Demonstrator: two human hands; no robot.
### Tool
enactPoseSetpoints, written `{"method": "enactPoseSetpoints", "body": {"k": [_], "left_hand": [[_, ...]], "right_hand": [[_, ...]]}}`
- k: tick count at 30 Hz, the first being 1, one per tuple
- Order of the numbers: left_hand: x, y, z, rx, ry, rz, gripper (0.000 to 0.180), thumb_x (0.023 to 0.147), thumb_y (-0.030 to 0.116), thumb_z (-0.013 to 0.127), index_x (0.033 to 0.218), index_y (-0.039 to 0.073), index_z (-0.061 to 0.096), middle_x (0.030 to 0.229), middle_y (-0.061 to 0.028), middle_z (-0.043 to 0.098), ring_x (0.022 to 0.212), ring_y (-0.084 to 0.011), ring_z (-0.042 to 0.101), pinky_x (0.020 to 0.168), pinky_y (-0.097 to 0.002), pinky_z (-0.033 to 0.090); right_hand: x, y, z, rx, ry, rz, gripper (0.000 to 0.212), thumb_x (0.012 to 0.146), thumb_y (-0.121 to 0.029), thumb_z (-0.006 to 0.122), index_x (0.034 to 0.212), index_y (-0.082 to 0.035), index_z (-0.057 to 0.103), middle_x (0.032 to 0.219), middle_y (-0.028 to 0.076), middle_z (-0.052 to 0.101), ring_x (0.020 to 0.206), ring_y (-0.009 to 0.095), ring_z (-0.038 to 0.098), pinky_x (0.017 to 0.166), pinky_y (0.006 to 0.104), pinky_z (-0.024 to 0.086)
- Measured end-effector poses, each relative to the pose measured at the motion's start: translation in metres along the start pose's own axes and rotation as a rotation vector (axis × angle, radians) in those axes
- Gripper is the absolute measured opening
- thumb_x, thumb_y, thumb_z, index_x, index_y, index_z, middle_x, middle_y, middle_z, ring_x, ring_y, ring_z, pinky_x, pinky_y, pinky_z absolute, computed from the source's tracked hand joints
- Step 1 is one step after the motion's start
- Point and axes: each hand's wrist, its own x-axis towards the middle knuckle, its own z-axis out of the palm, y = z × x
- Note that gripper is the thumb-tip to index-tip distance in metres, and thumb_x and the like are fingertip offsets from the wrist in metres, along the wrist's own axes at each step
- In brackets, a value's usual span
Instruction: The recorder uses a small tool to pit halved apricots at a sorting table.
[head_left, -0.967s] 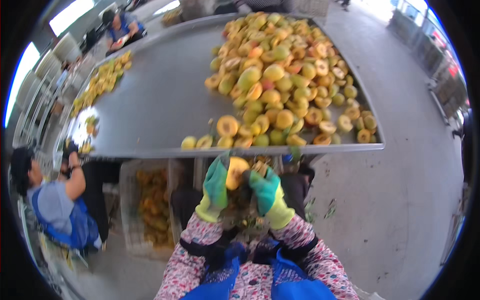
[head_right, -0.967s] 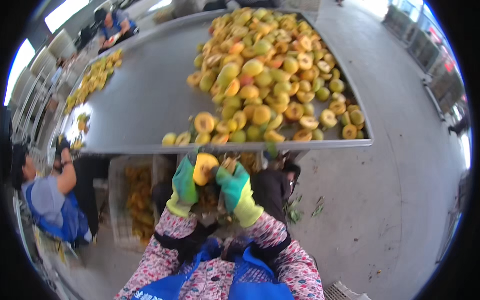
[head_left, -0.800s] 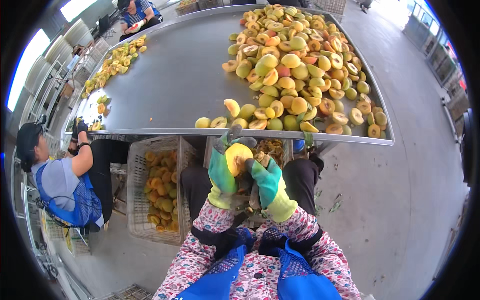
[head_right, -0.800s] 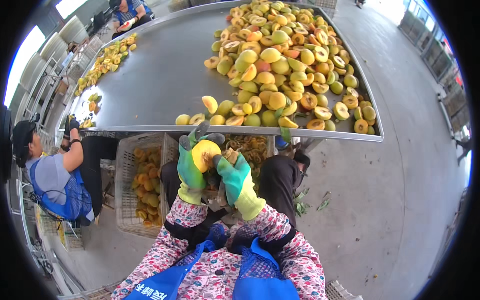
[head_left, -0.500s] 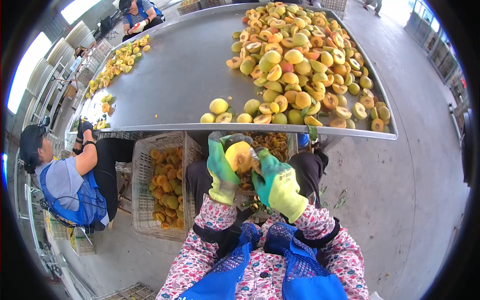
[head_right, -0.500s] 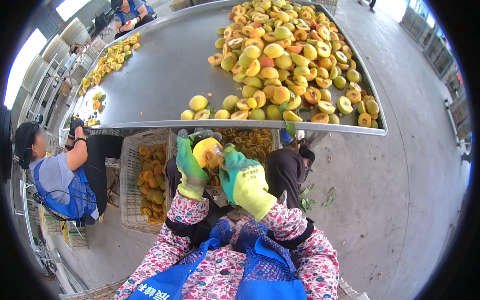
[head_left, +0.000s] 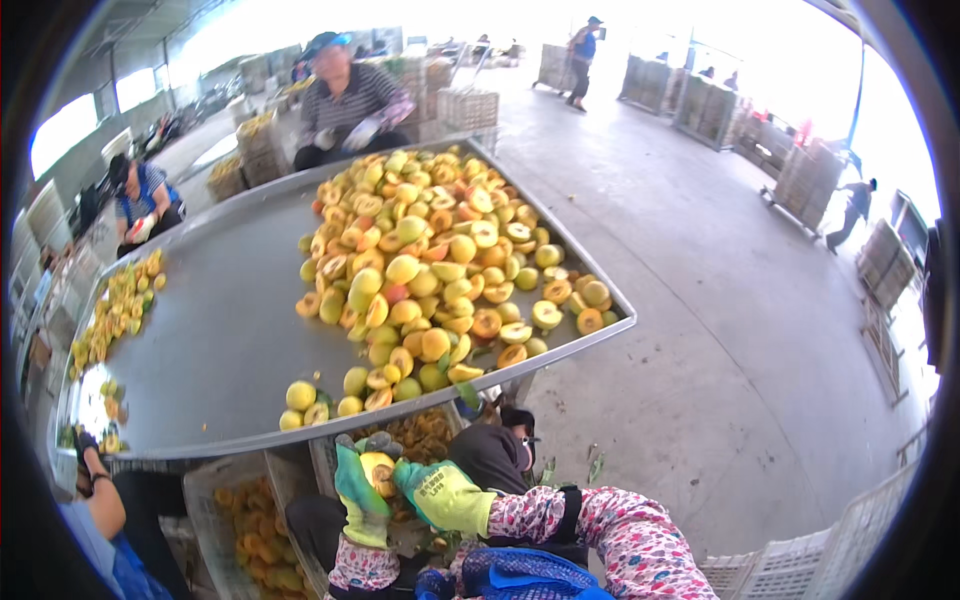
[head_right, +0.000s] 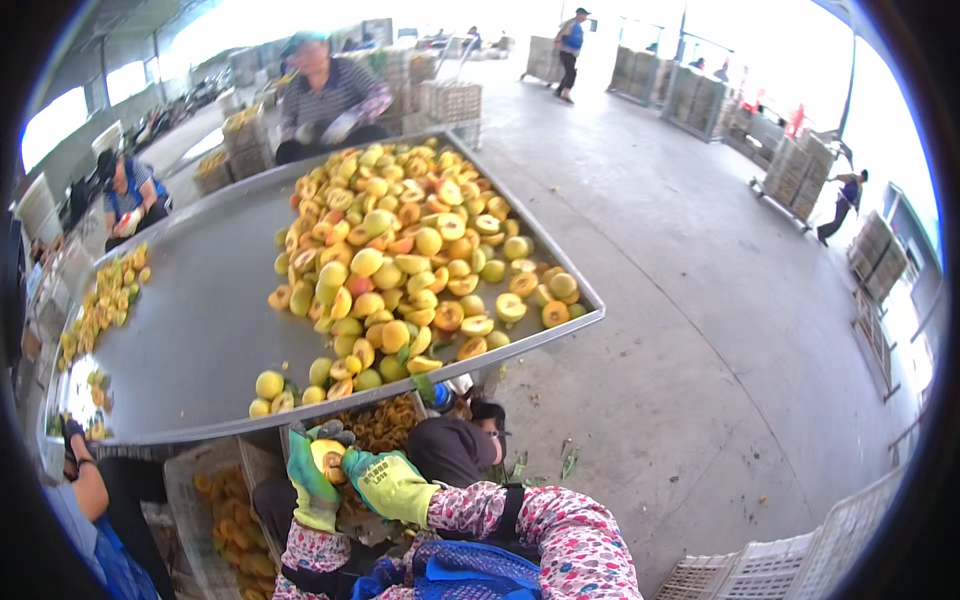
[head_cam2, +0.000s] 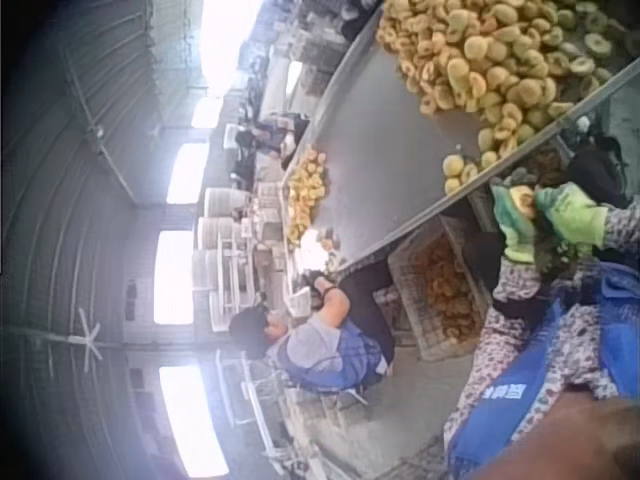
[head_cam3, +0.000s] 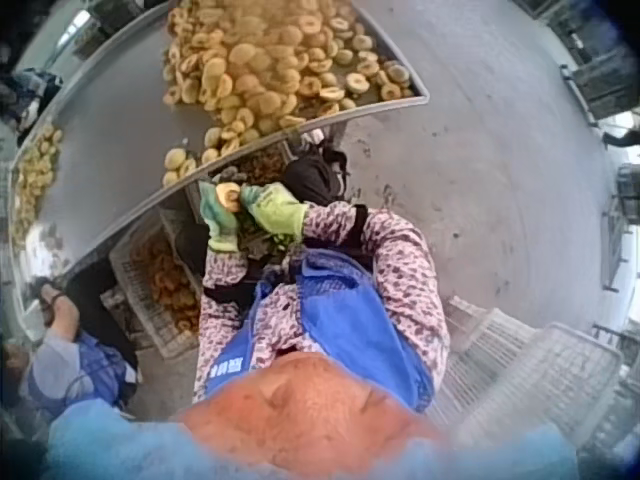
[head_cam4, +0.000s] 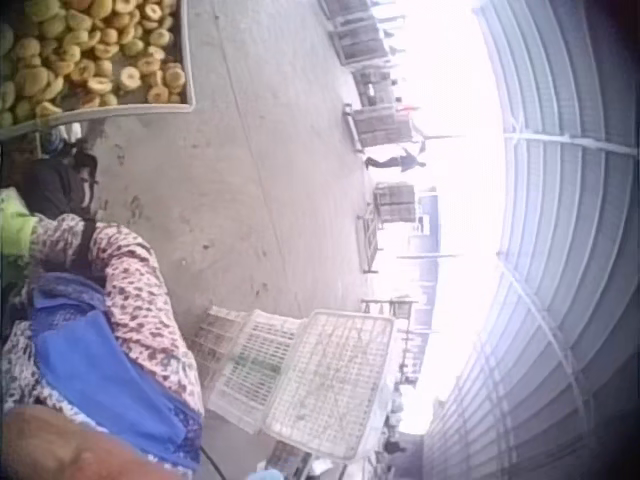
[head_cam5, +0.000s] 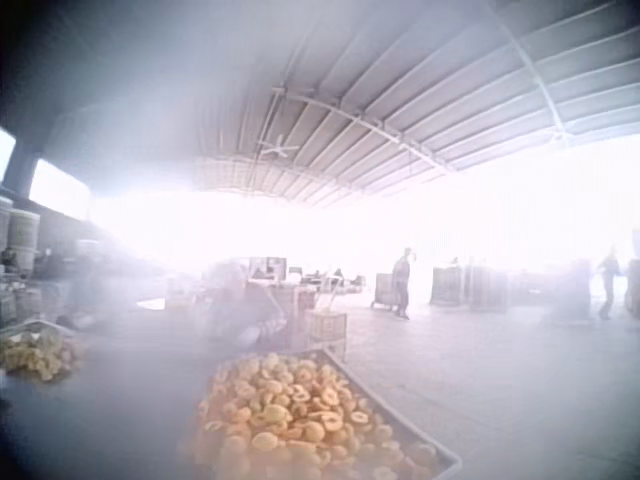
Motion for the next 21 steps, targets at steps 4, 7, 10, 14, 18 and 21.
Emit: {"method": "enactPoseSetpoints", "body": {"k": [4, 7, 10, 14, 18, 21], "left_hand": [[0.015, -0.004, 0.002, 0.125, -0.082, -0.048, 0.056, 0.097, 0.051, 0.045, 0.102, -0.003, 0.060, 0.089, -0.0115, 0.065, 0.075, -0.0225, 0.064, 0.070, -0.0339, 0.055], [0.027, -0.001, 0.002, 0.058, -0.148, -0.203, 0.052, 0.096, 0.049, 0.048, 0.104, -0.002, 0.059, 0.090, -0.0116, 0.065, 0.076, -0.0235, 0.065, 0.070, -0.0356, 0.055], [0.036, -0.002, -0.002, 0.057, -0.174, -0.221, 0.048, 0.095, 0.046, 0.053, 0.106, -0.001, 0.057, 0.085, -0.0106, 0.064, 0.072, -0.0234, 0.065, 0.068, -0.0352, 0.056], [0.034, -0.011, 0.007, 0.016, -0.082, -0.208, 0.043, 0.096, 0.042, 0.052, 0.100, 0.000, 0.060, 0.082, -0.0095, 0.064, 0.067, -0.0200, 0.063, 0.061, -0.0322, 0.054], [0.029, -0.017, 0.019, 0.260, -0.061, -0.015, 0.036, 0.098, 0.032, 0.050, 0.095, -0.001, 0.062, 0.084, -0.0088, 0.066, 0.066, -0.0167, 0.060, 0.057, -0.0281, 0.047], [0.024, -0.029, 0.017, 0.447, -0.088, 0.378, 0.027, 0.098, 0.022, 0.051, 0.100, -0.004, 0.060, 0.088, -0.0109, 0.067, 0.076, -0.0158, 0.061, 0.066, -0.0264, 0.048]], "right_hand": [[-0.006, 0.012, -0.004, 0.473, -0.097, 0.175, 0.030, 0.098, -0.034, 0.044, 0.109, -0.009, 0.057, 0.085, 0.007, 0.064, 0.078, 0.019, 0.064, 0.066, 0.0307, 0.051], [-0.006, 0.024, 0.018, 0.152, 0.025, -0.011, 0.031, 0.084, -0.010, 0.059, 0.112, 0.000, 0.054, 0.078, 0.004, 0.059, 0.067, 0.019, 0.060, 0.058, 0.0294, 0.048], [0.004, 0.022, 0.001, -0.062, -0.113, -0.112, 0.031, 0.097, -0.027, 0.045, 0.114, -0.004, 0.056, 0.087, 0.007, 0.062, 0.078, 0.017, 0.062, 0.063, 0.0280, 0.050], [-0.002, 0.027, 0.004, 0.098, 0.026, -0.057, 0.033, 0.085, -0.017, 0.059, 0.109, 0.005, 0.056, 0.085, 0.009, 0.061, 0.071, 0.018, 0.063, 0.055, 0.0302, 0.050], [-0.002, 0.044, 0.043, 0.159, 0.097, -0.087, 0.033, 0.082, -0.014, 0.060, 0.106, 0.008, 0.054, 0.083, 0.013, 0.060, 0.070, 0.024, 0.064, 0.058, 0.0351, 0.050], [-0.008, 0.043, 0.049, 0.206, 0.315, -0.084, 0.031, 0.080, -0.014, 0.061, 0.105, 0.003, 0.054, 0.079, 0.015, 0.060, 0.071, 0.034, 0.063, 0.065, 0.0407, 0.050]]}}
